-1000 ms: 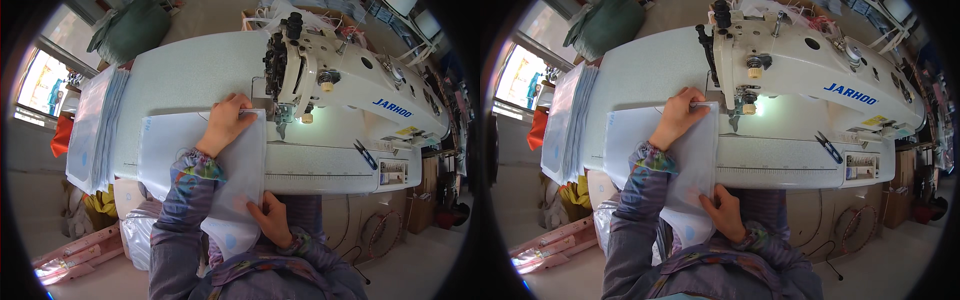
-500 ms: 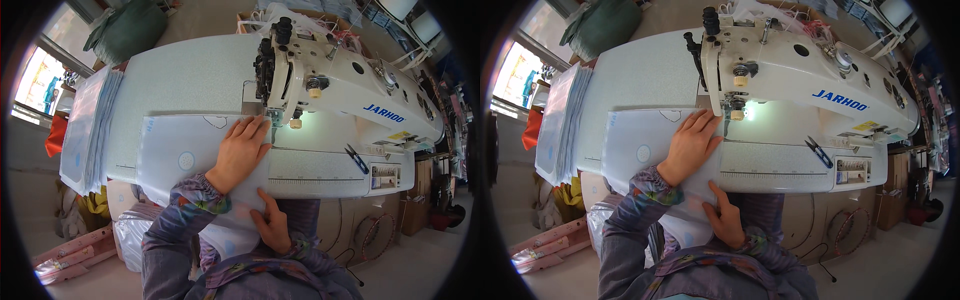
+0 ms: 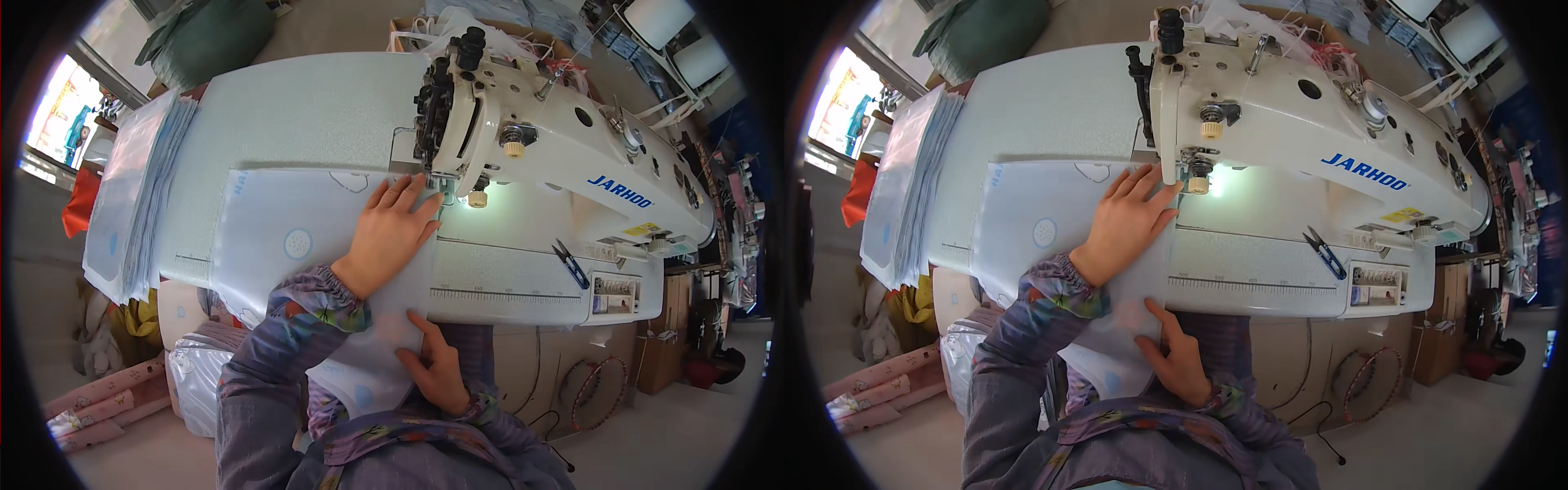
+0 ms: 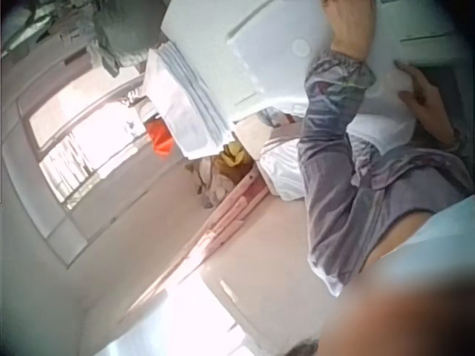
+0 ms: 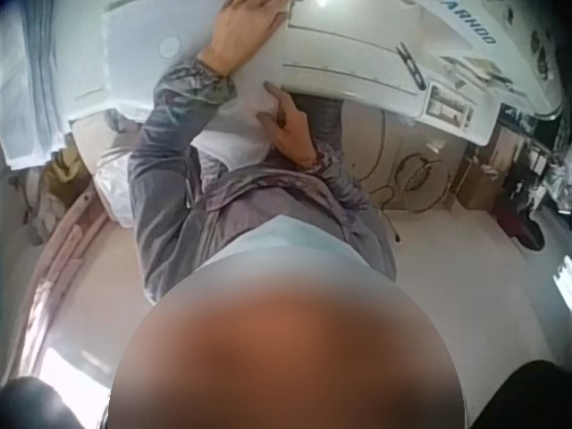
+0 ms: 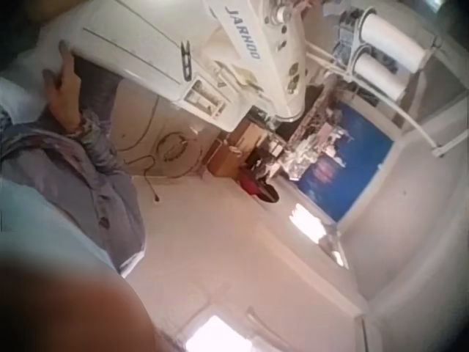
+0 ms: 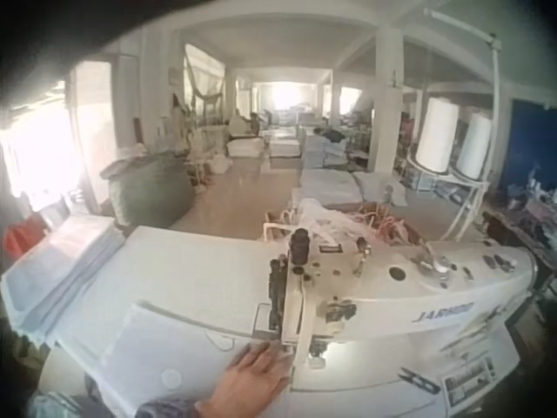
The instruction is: Sewing the edges of printed fabric pouches using an industrial sewing machine to assemble them.
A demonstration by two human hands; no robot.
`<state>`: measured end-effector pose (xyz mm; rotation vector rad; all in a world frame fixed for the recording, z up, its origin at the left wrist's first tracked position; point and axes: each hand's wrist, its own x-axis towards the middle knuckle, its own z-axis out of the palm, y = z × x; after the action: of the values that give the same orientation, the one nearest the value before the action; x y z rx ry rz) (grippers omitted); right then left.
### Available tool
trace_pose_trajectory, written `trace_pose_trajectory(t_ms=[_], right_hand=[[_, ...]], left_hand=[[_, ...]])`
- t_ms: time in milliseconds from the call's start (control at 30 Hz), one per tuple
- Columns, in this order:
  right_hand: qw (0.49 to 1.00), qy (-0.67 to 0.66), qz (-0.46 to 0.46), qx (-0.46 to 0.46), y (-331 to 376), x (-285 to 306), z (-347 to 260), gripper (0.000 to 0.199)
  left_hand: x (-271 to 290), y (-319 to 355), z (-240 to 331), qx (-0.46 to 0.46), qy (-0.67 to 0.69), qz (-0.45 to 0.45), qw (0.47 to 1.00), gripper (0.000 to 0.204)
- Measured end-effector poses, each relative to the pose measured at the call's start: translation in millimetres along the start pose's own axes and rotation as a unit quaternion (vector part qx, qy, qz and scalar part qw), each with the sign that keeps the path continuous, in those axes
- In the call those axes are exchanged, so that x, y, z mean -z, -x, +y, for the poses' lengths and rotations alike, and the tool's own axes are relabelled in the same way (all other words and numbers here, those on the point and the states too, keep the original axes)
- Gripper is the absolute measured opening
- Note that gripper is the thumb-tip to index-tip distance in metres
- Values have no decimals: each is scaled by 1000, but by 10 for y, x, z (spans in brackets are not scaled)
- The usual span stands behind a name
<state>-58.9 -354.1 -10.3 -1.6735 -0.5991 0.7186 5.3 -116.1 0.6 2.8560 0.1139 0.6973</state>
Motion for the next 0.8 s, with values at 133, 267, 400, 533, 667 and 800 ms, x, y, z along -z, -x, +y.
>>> trace_pose_trajectory(t_ms=[133,267,400,533,667,800], right_hand=[[1000,14,-10,-8,-44,-6,171,70],[997,-76,9,-6,9,-20,221,88],[985,-158,-38,-63,183,-90,230,97],[975,-202,-46,-80,246,-100,196,100],[980,-192,-28,-34,313,-163,204,100],[980,-183,-36,-64,380,-129,203,99]], left_hand=[[116,41,-141,-14,67,-4,998,38],[650,434,-287,78,64,121,987,34],[819,1881,-745,359,27,434,826,25],[947,2929,-845,514,222,347,752,23],[1080,3257,-916,529,429,218,699,21],[1182,3347,-1069,524,471,176,687,21]])
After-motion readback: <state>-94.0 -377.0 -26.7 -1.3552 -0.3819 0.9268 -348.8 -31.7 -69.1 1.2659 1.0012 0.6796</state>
